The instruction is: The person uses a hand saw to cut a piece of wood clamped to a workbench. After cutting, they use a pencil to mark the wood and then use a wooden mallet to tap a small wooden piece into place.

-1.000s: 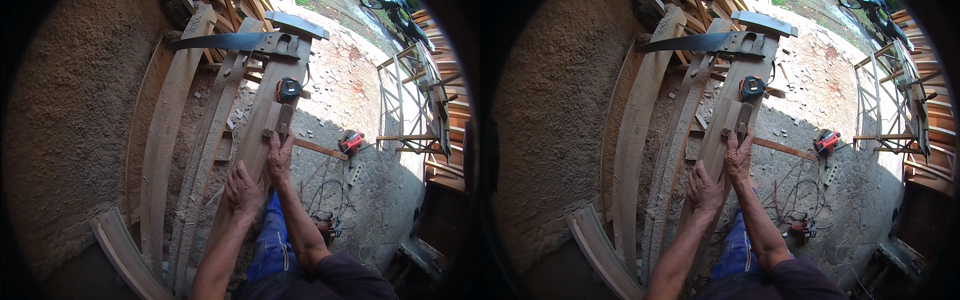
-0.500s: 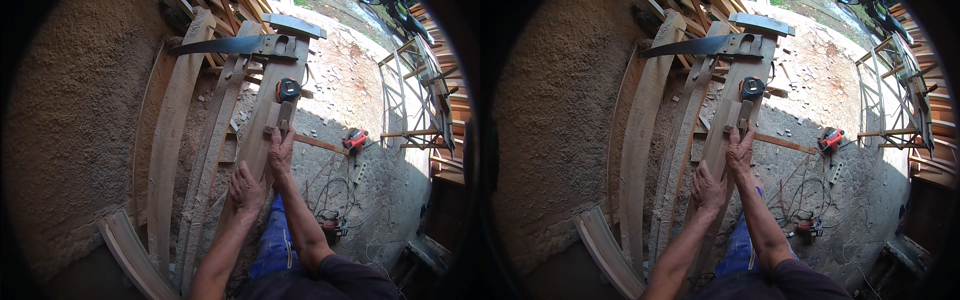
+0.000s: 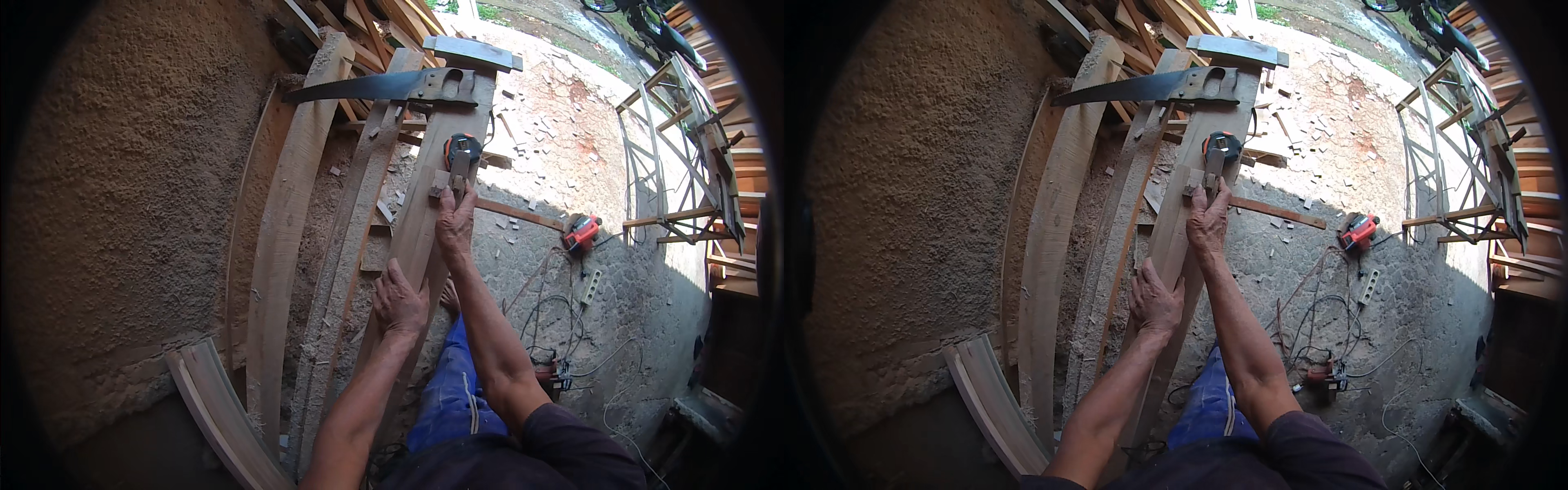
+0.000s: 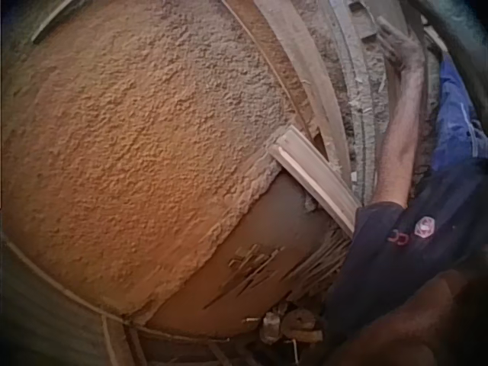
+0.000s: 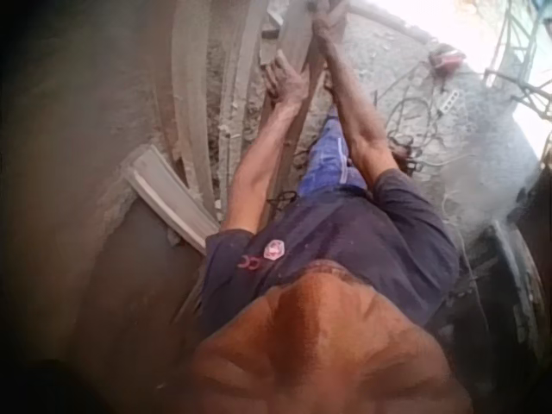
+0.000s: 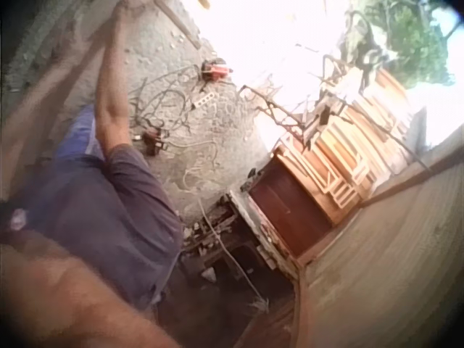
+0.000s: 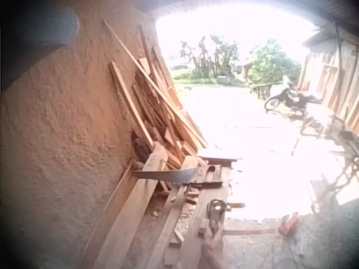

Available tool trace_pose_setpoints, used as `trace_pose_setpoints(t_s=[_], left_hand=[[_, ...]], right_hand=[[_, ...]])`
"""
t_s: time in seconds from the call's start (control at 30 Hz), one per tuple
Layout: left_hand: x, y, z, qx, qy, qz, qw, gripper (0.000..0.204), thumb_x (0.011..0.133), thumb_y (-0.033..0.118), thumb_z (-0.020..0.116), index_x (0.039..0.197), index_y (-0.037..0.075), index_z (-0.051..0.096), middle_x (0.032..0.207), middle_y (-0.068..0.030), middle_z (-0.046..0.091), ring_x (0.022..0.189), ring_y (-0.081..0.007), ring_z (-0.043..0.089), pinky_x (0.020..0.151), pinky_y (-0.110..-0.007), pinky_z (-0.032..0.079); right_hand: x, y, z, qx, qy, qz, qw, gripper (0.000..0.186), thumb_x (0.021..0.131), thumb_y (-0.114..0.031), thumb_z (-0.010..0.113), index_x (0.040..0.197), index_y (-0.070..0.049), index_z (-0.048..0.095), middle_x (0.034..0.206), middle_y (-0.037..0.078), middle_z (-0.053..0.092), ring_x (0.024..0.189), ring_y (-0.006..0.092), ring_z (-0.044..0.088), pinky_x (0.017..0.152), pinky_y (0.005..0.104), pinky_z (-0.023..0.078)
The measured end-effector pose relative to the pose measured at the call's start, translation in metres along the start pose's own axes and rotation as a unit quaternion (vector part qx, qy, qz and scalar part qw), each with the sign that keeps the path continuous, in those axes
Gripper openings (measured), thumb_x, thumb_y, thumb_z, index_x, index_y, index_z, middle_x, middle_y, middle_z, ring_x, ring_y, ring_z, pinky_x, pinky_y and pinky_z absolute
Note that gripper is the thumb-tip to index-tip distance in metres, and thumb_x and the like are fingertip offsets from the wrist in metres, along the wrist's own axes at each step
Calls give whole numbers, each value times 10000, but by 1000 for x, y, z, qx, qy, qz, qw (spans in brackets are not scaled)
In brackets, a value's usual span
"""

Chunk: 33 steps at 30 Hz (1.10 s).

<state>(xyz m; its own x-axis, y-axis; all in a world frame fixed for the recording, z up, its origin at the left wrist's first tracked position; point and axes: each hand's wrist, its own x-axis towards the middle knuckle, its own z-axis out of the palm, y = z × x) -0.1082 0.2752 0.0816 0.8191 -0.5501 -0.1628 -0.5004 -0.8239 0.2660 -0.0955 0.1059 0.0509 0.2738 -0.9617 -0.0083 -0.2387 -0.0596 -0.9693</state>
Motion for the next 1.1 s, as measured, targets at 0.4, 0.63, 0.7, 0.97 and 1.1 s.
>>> trace_pose_setpoints(t_s=[0.4,0.63,0.7,0.97,1.1], left_hand=[[1,-3,8,-11,49,-12,999,803,807,402,787,1440,78,411,1335,-153,575,1231,-355,551,995,-535,465],[-1,-4,1,-40,29,-24,998,782,805,399,785,1429,92,427,1300,-135,592,1200,-347,568,980,-536,468],[-3,-3,-1,-31,27,-19,999,767,808,391,785,1422,93,434,1288,-134,598,1190,-343,575,977,-529,470],[-4,-4,-14,-56,20,-27,998,706,880,501,697,1399,82,464,1269,-150,628,1173,-362,591,974,-526,478],[1,1,-8,-85,74,-42,993,618,949,565,585,1324,75,541,1188,-156,668,1139,-351,617,964,-499,483]], right_hand=[[-25,-59,-86,237,34,-26,971,522,1092,-335,494,1515,-76,330,1099,62,634,782,93,546,520,239,441],[2,-53,-81,235,16,-11,972,547,1087,-336,505,1533,-84,312,1182,60,618,878,111,580,645,250,488],[24,-62,-75,243,-60,-31,968,531,1086,-329,511,1525,-90,331,1182,51,619,872,104,594,692,256,498],[105,-103,-51,60,-443,7,894,679,932,-401,659,1492,-89,435,1174,49,644,884,115,601,752,280,494],[146,-109,-18,-108,-605,-115,781,688,949,-494,685,1428,-29,523,1061,92,687,867,131,620,779,287,506]])
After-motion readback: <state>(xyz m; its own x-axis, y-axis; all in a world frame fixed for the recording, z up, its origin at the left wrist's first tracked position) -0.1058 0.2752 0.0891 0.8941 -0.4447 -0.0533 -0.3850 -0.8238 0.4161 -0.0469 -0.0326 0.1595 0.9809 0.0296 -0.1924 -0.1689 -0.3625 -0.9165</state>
